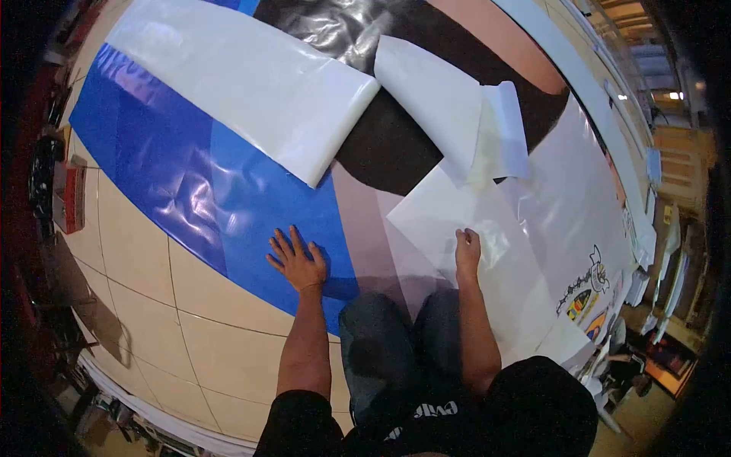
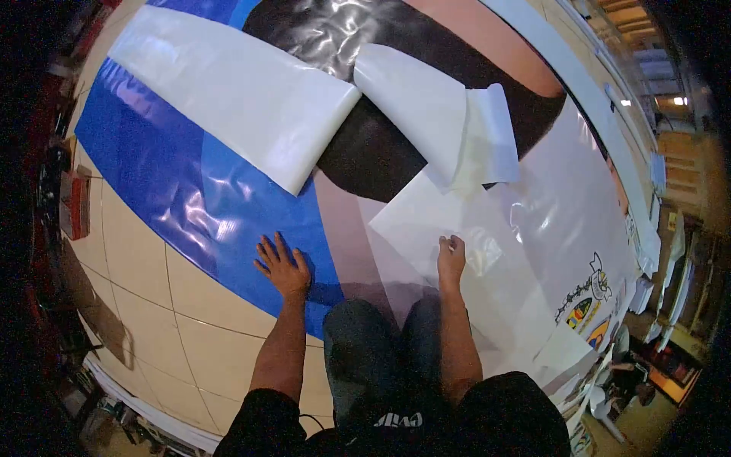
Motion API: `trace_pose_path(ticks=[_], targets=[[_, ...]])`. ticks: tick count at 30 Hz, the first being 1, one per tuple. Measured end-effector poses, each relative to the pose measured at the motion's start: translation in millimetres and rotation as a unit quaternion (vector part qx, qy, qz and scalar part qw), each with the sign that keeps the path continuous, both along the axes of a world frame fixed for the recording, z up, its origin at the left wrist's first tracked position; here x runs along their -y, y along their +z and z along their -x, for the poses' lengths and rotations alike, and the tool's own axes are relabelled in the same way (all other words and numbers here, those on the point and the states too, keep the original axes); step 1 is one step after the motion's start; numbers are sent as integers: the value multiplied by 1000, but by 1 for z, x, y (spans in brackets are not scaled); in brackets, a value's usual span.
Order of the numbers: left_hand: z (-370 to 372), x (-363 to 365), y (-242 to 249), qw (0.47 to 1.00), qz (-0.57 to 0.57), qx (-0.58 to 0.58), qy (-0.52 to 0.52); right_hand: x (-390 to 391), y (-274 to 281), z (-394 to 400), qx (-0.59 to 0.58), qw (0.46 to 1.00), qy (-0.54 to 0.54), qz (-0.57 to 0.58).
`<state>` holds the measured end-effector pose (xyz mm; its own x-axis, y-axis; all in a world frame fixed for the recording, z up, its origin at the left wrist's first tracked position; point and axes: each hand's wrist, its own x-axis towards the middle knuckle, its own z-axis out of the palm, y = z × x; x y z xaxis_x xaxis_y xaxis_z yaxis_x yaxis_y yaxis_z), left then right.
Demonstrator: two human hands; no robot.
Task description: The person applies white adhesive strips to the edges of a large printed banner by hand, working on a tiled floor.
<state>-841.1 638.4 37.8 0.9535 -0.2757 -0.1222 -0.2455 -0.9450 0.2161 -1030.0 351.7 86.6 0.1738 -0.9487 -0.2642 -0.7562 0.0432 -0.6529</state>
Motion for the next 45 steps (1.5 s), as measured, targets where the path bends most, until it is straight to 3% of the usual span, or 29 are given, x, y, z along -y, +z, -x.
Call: trace_pose_path(ticks=[1,2,4,6,7,8,11,14,20,26,28,32,34,35,36,38,40,42,44,45], targets=[[-3,2,0,1000,-1,2,8,4,6,-4,-19,995,-19,-93],[-6,5,-2,1000,-2,11,12,5,3,-18,-11,995,-14,-94],[-2,1,-2,1000,4,5,8,-8,-1,-63,56,973,177,-137],[1,-2,2,1000,0,7,14,-35,10,-116,-27,917,377,124],[-2,-1,3,1000,9,5,10,-50,21,-133,-130,902,388,138],[-4,0,3,1000,5,12,21,-55,12,-135,-120,899,397,138],[-3,-1,-1,1000,2,11,17,-70,-27,-112,-232,928,255,144],[-4,-3,1,1000,-11,6,8,-69,-45,-80,-230,895,324,203],[-5,6,11,999,26,26,-9,-62,-45,-71,-196,907,327,179],[-43,57,-7,987,142,53,50,-54,-43,-70,-147,931,309,124],[-67,94,-9,954,267,75,117,-53,-41,-69,-130,937,305,105],[-88,115,-10,925,341,14,169,-35,-31,-60,-98,933,331,99],[-90,113,-13,907,385,-17,169,-14,-49,-36,79,966,169,178],[-89,118,-2,922,355,-11,152,12,-34,-37,59,967,117,217],[-92,112,-19,875,460,-48,142,47,-10,-47,36,965,62,252],[-92,108,-22,850,474,-116,196,101,1,-69,66,967,50,242],[-96,109,-19,838,507,-92,179,146,-7,-101,48,968,143,199],[-98,115,-12,821,541,-70,166,176,-3,-128,117,968,213,-63],[-98,121,-1,701,652,-163,239,193,-6,-128,162,956,224,-96],[-98,125,1,700,653,-163,240,199,-8,-125,206,941,237,-127]])
